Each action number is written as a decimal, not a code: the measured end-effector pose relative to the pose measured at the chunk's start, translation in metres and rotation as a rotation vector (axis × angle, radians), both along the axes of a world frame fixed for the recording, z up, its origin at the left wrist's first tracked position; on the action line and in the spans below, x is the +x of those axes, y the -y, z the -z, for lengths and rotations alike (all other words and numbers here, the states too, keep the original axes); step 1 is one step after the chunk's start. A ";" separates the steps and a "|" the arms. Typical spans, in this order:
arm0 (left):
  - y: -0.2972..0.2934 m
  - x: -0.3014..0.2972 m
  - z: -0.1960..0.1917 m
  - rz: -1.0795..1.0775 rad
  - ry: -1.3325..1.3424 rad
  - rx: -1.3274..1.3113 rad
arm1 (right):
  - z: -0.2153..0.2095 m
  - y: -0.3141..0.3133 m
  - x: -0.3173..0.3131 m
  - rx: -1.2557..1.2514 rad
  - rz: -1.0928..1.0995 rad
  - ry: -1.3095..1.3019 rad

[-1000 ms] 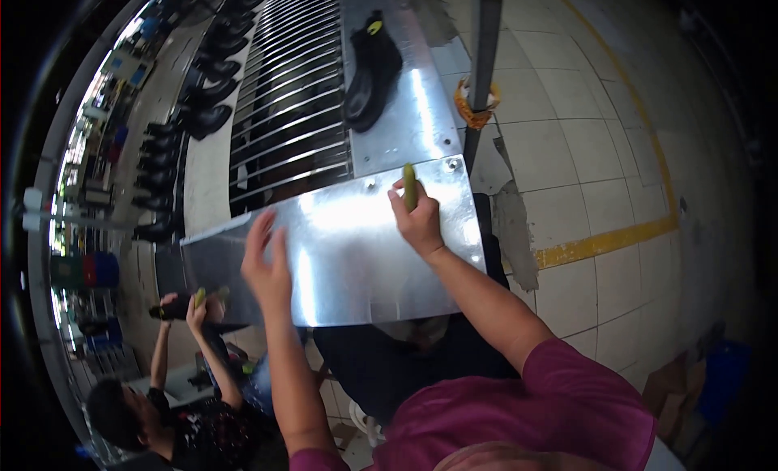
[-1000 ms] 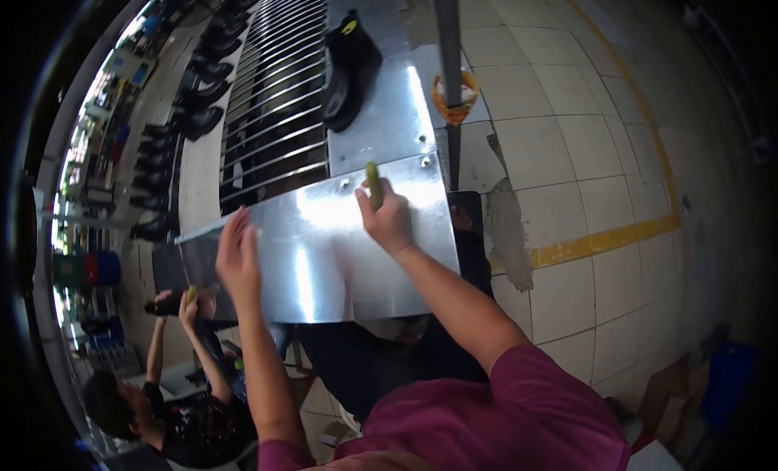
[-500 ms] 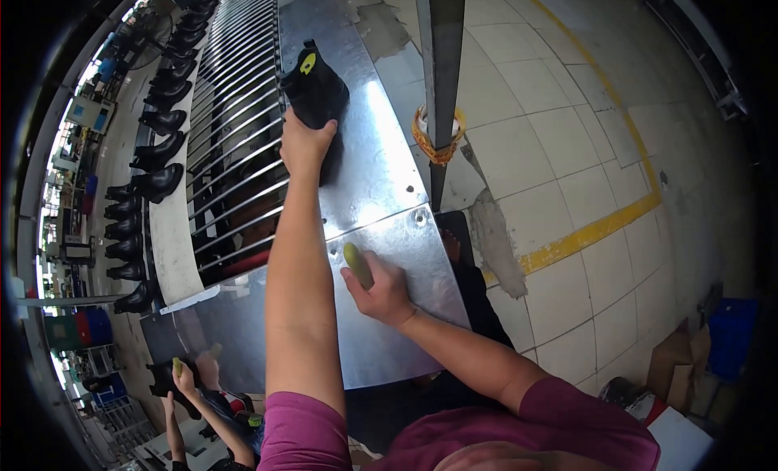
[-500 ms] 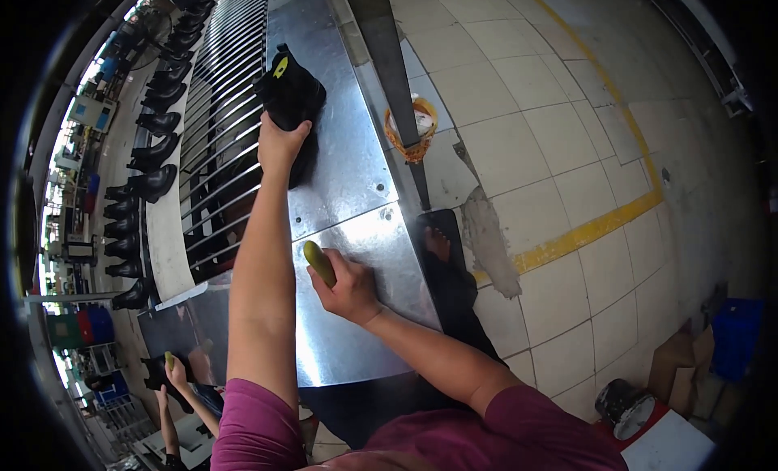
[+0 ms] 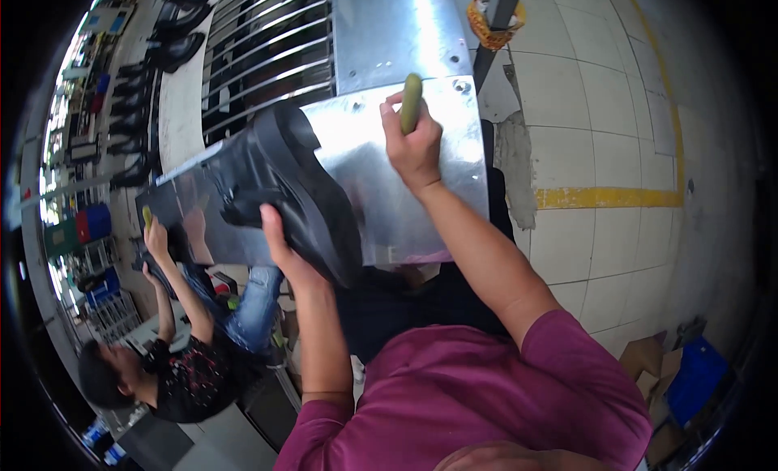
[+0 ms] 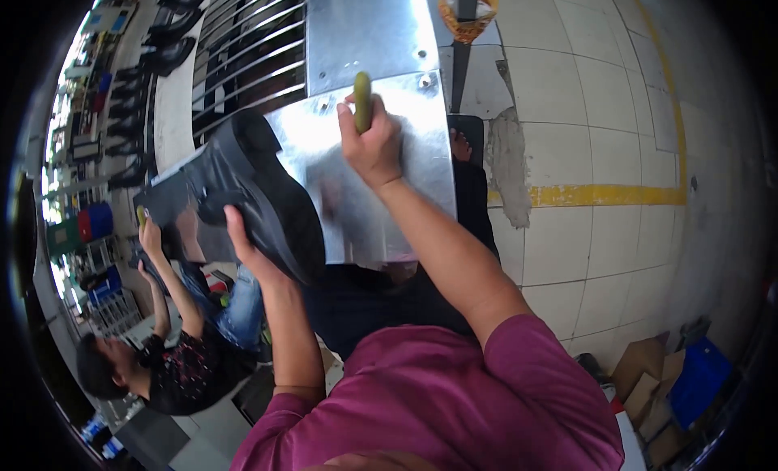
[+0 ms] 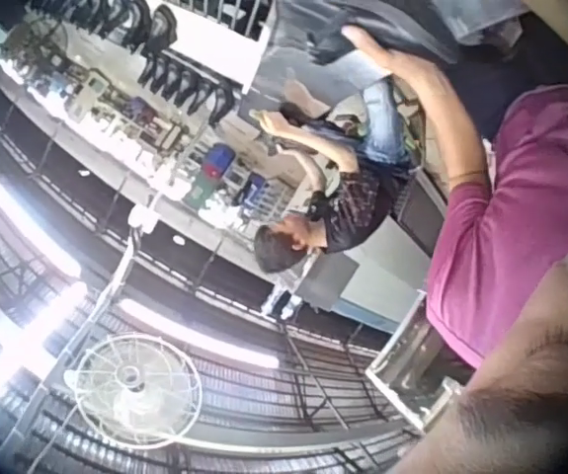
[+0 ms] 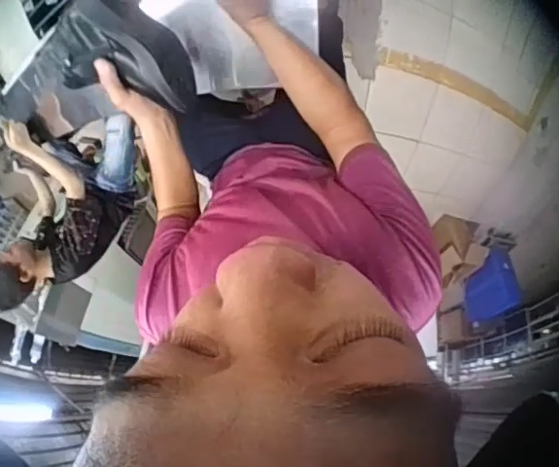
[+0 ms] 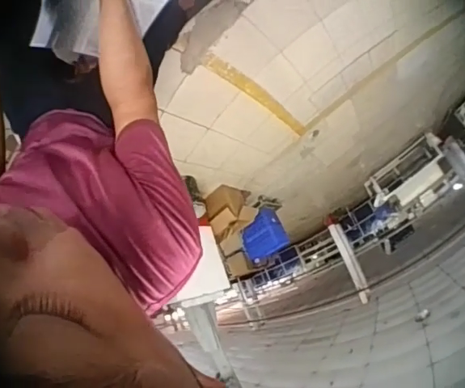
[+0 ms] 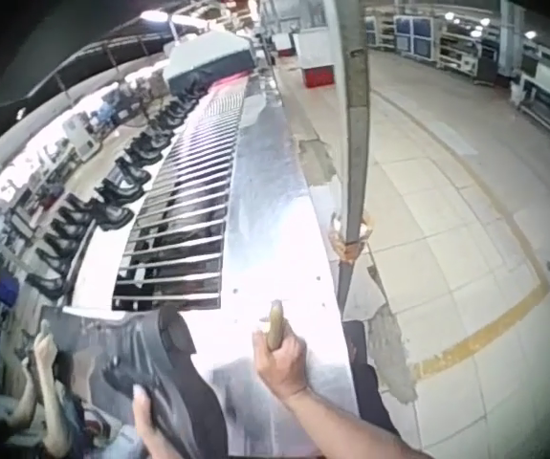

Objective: Using a handheld tool to apply finish or rub the exterior of leather boots at a manufacturing workstation.

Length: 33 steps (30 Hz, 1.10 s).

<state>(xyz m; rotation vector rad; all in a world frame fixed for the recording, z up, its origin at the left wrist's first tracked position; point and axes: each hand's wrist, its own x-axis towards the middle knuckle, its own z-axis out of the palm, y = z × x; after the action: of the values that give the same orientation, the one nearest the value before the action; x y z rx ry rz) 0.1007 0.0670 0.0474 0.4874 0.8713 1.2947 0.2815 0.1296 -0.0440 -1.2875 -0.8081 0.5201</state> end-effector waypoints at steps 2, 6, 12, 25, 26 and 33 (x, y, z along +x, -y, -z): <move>0.038 -0.011 0.014 -0.032 -0.098 -0.107 | 0.000 0.001 -0.002 -0.013 -0.008 0.019; 0.067 -0.024 0.037 -0.144 -0.415 -0.105 | -0.001 0.004 -0.003 -0.025 0.000 -0.090; 0.053 -0.033 0.056 -0.336 -0.525 0.036 | -0.010 0.008 -0.007 0.007 -0.133 -0.346; 0.042 -0.044 0.096 -0.304 -0.444 0.275 | -0.083 -0.002 -0.036 0.034 -0.405 -0.478; 0.041 -0.042 0.097 -0.313 -0.434 0.265 | -0.087 -0.002 -0.045 -0.008 -0.444 -0.549; 0.037 -0.044 0.094 -0.348 -0.522 0.274 | -0.083 -0.008 -0.088 -0.208 -0.410 -0.374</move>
<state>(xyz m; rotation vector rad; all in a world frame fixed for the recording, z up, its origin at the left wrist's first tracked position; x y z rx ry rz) 0.0564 0.0297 -0.0471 0.9492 1.2573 1.6498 0.1936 0.1377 0.0386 -1.1627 -0.7135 1.1626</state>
